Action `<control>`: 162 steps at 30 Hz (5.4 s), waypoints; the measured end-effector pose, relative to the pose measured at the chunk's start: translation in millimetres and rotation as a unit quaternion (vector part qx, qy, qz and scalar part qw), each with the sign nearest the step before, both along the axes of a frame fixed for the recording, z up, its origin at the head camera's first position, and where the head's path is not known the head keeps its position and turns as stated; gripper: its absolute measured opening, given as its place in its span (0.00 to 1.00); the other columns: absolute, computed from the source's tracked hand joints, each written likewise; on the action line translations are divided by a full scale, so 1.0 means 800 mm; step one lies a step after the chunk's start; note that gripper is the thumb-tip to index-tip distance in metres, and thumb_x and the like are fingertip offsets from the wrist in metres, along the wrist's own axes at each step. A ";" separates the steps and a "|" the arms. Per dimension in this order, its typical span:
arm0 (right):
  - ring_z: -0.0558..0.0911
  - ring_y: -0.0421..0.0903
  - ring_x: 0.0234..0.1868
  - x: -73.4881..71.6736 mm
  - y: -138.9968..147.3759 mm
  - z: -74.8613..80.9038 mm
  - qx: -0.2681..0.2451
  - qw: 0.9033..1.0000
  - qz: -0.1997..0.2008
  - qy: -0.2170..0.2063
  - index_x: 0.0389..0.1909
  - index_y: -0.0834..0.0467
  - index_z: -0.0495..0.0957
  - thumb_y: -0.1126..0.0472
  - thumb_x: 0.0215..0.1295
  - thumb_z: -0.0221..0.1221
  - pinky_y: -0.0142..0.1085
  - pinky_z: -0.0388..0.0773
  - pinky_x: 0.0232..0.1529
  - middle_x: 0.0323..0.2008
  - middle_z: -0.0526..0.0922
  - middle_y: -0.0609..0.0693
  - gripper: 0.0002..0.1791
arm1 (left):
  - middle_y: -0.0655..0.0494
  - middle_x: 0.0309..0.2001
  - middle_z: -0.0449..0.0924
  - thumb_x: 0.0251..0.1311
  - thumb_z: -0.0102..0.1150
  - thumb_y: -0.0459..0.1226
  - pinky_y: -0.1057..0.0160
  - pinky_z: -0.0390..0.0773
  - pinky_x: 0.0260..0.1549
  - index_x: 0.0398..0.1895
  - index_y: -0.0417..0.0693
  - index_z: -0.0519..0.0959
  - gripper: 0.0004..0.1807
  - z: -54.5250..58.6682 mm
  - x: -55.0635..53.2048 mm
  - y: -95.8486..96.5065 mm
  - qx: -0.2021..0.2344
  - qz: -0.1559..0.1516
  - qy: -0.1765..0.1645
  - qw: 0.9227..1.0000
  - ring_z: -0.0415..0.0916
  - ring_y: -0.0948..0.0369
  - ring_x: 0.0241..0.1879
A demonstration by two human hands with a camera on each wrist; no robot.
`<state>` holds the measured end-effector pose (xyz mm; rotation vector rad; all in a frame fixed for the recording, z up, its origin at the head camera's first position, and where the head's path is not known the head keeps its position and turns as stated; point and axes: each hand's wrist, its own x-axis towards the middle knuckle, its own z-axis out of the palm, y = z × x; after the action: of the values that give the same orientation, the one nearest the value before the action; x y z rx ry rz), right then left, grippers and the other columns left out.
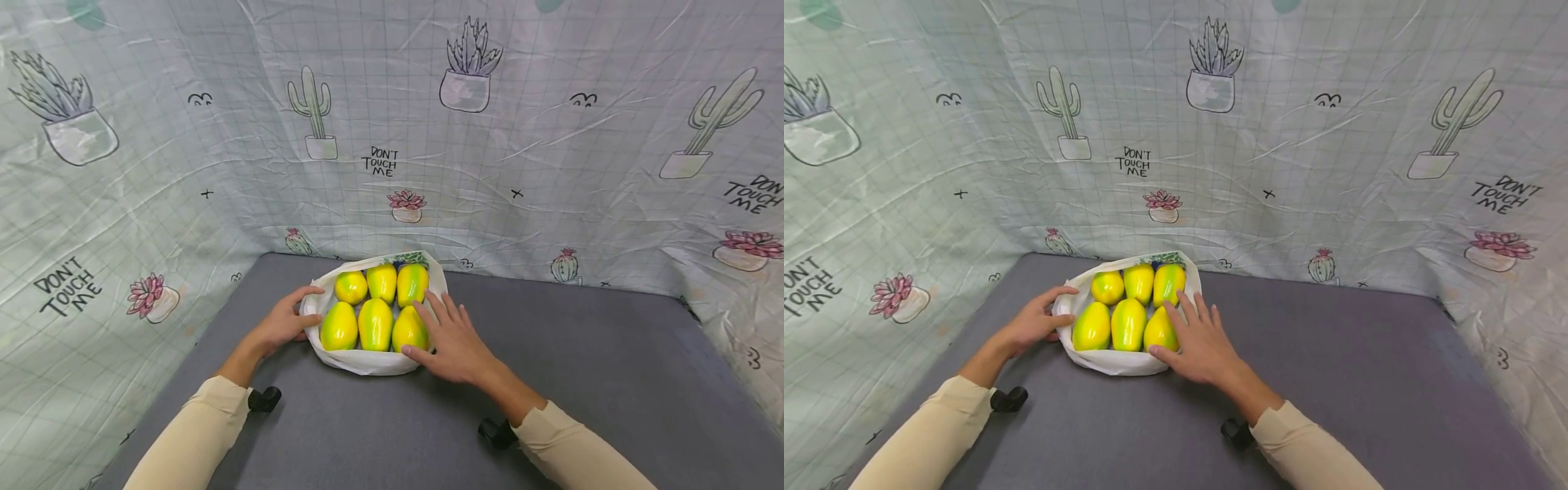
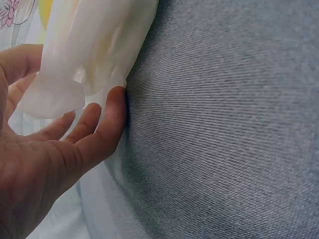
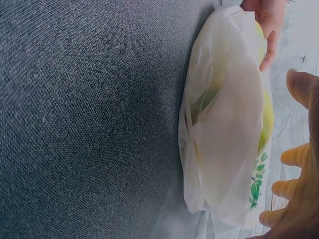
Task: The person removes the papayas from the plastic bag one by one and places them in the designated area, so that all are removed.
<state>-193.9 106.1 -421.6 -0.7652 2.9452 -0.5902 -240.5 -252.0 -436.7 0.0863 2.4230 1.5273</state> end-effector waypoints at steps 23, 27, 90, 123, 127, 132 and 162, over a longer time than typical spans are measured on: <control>0.67 0.62 0.77 0.003 -0.031 -0.012 -0.166 0.983 -0.069 -0.050 0.81 0.55 0.59 0.42 0.70 0.63 0.63 0.69 0.71 0.82 0.56 0.60 0.44 | 0.35 0.78 0.58 0.72 0.62 0.36 0.58 0.87 0.42 0.80 0.55 0.58 0.37 -0.005 -0.005 -0.002 -0.009 0.012 -0.016 1.000 0.75 0.44 0.61; 0.71 0.59 0.73 0.004 -0.037 -0.017 -0.205 0.972 -0.098 -0.064 0.79 0.57 0.61 0.44 0.69 0.65 0.60 0.70 0.70 0.79 0.62 0.58 0.44 | 0.37 0.79 0.55 0.72 0.62 0.37 0.58 0.87 0.43 0.80 0.54 0.57 0.38 -0.007 -0.005 -0.003 -0.012 0.016 -0.016 1.000 0.75 0.44 0.62; 0.81 0.51 0.41 0.013 -0.046 -0.021 -0.273 0.937 -0.219 -0.003 0.71 0.55 0.75 0.54 0.55 0.68 0.42 0.77 0.40 0.55 0.86 0.57 0.39 | 0.39 0.79 0.55 0.70 0.65 0.41 0.61 0.87 0.45 0.82 0.55 0.57 0.41 -0.012 -0.003 0.002 -0.028 0.037 -0.029 0.998 0.75 0.47 0.61; 0.82 0.53 0.46 0.011 0.000 0.011 -0.271 0.934 -0.231 0.028 0.72 0.53 0.74 0.53 0.58 0.68 0.43 0.79 0.42 0.65 0.83 0.55 0.38 | 0.33 0.75 0.61 0.70 0.65 0.42 0.64 0.85 0.43 0.83 0.52 0.54 0.43 -0.012 -0.004 -0.005 -0.030 0.015 -0.026 0.999 0.77 0.49 0.57; 0.82 0.54 0.45 0.010 0.008 0.014 -0.275 0.933 -0.230 0.033 0.72 0.54 0.74 0.55 0.59 0.68 0.43 0.80 0.41 0.64 0.83 0.56 0.38 | 0.34 0.74 0.62 0.70 0.65 0.43 0.65 0.84 0.42 0.83 0.53 0.54 0.43 -0.013 -0.005 -0.005 -0.030 0.017 -0.021 0.999 0.76 0.49 0.58; 0.82 0.55 0.45 0.010 0.019 0.014 -0.267 0.933 -0.239 0.039 0.72 0.54 0.74 0.55 0.58 0.69 0.43 0.79 0.41 0.63 0.83 0.57 0.38 | 0.31 0.73 0.64 0.69 0.66 0.43 0.64 0.85 0.42 0.82 0.52 0.55 0.43 -0.015 -0.005 -0.004 -0.031 0.018 -0.024 0.999 0.76 0.49 0.57; 0.80 0.58 0.47 -0.002 0.073 0.014 -0.222 0.939 -0.251 0.076 0.74 0.58 0.71 0.56 0.62 0.68 0.47 0.76 0.46 0.66 0.80 0.58 0.38 | 0.33 0.72 0.63 0.68 0.67 0.43 0.64 0.84 0.42 0.82 0.53 0.56 0.43 -0.016 -0.006 -0.004 -0.042 0.033 -0.034 0.998 0.78 0.53 0.52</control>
<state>-195.4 164.6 -410.5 -0.0446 3.1923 -1.3158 -245.5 -255.2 -449.2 -0.0629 2.4544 1.4286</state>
